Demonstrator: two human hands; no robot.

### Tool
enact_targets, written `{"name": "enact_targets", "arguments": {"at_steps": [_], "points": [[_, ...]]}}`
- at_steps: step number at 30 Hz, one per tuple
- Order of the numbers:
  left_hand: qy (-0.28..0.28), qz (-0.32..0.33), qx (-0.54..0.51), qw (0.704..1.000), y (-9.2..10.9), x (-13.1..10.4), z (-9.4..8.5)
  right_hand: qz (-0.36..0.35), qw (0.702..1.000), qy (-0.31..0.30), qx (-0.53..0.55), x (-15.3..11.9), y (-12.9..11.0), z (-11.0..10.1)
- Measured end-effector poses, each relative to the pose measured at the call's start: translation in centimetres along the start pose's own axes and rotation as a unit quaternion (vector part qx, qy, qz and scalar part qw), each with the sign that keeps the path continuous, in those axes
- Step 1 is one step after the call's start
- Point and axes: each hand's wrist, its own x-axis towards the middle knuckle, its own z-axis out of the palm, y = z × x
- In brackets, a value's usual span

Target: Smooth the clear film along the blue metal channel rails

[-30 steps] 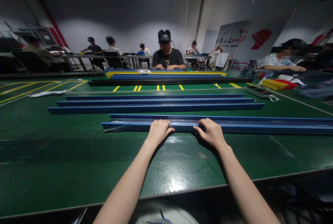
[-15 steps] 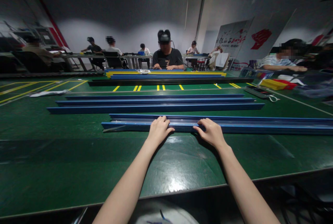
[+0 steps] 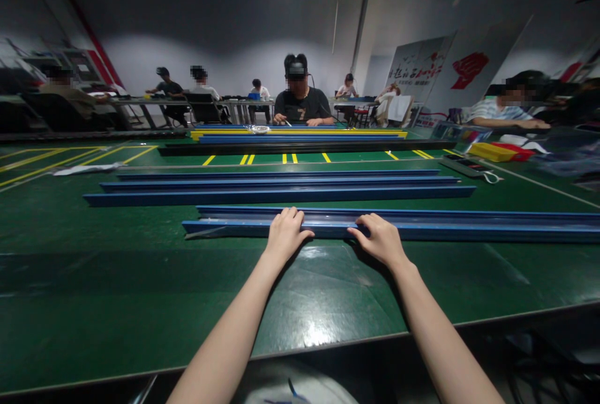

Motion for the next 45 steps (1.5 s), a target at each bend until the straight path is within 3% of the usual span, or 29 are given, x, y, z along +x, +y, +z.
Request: {"name": "enact_targets", "arguments": {"at_steps": [24,45], "points": [[0.003,0.009,0.018,1.000,0.0,-0.1,0.0,-0.014,1.000,0.014,-0.004,0.3,0.1,-0.2],[-0.062,0.011,0.056,0.996,1.5,0.0,-2.6,-0.034,0.999,0.024,-0.003,0.2,0.3,-0.7]]}}
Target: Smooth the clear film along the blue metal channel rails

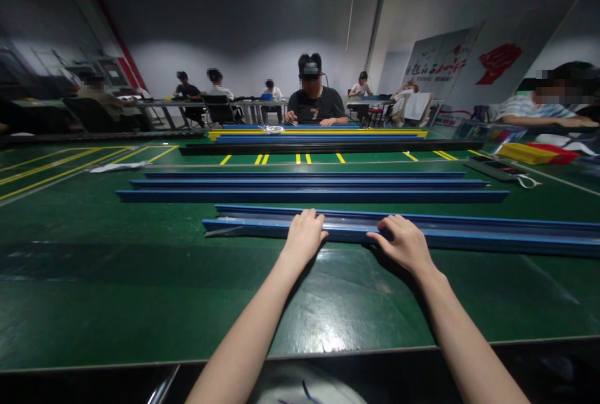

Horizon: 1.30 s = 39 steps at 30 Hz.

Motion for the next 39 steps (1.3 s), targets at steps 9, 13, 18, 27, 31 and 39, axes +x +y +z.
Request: {"name": "enact_targets", "arguments": {"at_steps": [9,13,18,27,31,39], "points": [[-0.007,0.046,-0.008,0.999,-0.4,0.1,-0.1,0.002,1.000,-0.001,-0.003,-0.2,0.2,-0.2],[-0.007,0.070,-0.007,0.997,-0.7,0.1,-0.1,-0.006,1.000,0.002,-0.014,-0.4,0.4,-0.1],[-0.007,0.109,-0.002,0.994,-1.1,0.2,0.2,-0.015,1.000,0.005,-0.021,-0.5,0.5,-0.2],[0.011,0.186,-0.033,0.982,-3.9,-0.6,0.4,0.022,0.998,-0.054,0.023,-0.5,0.4,-0.1],[0.011,0.168,-0.076,0.983,-5.5,-1.1,0.9,0.020,0.997,-0.070,0.014,-0.4,-0.1,-0.4],[0.001,0.140,-0.065,0.988,-8.8,-2.3,1.3,0.043,0.994,-0.103,0.017,0.3,-1.3,-1.0]]}}
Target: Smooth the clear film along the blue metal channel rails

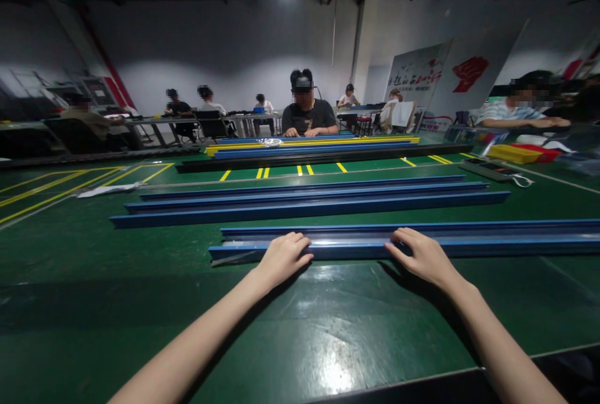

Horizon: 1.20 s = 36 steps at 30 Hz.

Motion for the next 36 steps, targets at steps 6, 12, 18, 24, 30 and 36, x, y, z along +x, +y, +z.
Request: {"name": "enact_targets", "arguments": {"at_steps": [6,12,18,24,30,36], "points": [[-0.011,-0.030,0.022,0.999,-2.1,-1.5,-0.5,-0.029,0.998,-0.051,0.010,1.3,-1.5,0.8],[-0.014,-0.028,0.042,0.999,-3.2,-2.3,-0.3,-0.068,0.991,-0.117,-0.015,2.9,-4.0,0.7],[-0.010,-0.012,0.054,0.998,-4.0,-2.6,-0.2,-0.095,0.981,-0.163,-0.033,4.7,-6.1,0.8],[-0.003,0.004,0.073,0.997,-4.4,-2.9,-0.1,-0.126,0.974,-0.186,-0.038,6.1,-8.0,1.2],[0.042,0.023,0.092,0.995,-5.0,-3.5,0.6,-0.136,0.965,-0.216,-0.050,7.3,-9.6,1.2],[0.080,0.001,0.105,0.991,-5.7,-4.5,0.6,-0.142,0.965,-0.216,-0.051,8.2,-11.5,1.8]]}}
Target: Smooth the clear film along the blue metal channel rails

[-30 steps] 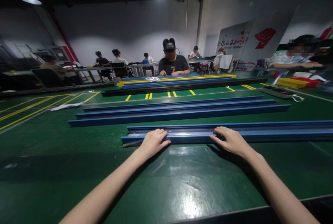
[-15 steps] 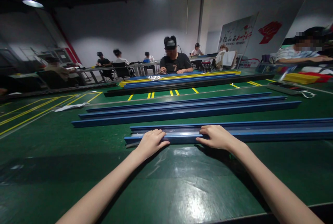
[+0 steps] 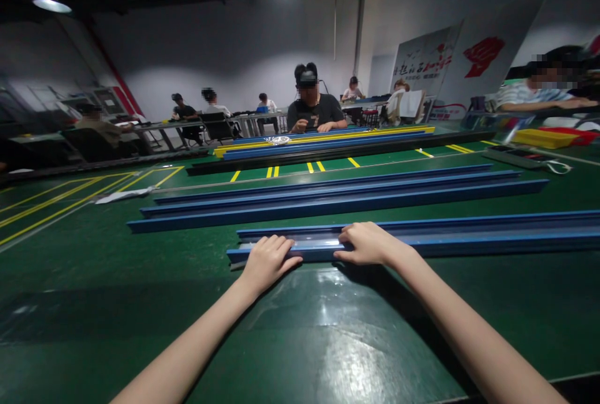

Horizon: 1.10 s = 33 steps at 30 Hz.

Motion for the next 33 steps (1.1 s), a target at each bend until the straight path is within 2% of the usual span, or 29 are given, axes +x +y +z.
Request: {"name": "enact_targets", "arguments": {"at_steps": [5,13,33], "points": [[0.001,-0.013,0.010,1.000,-0.2,-0.4,-0.1,-0.019,0.999,0.024,0.011,0.4,-1.0,0.4],[0.016,-0.020,0.018,1.000,0.0,-0.6,0.0,-0.026,0.998,0.052,0.003,-0.3,-1.2,1.4],[0.020,-0.010,0.018,1.000,-0.3,-0.7,0.5,-0.018,0.999,0.044,0.000,-0.7,-1.3,1.4]]}}
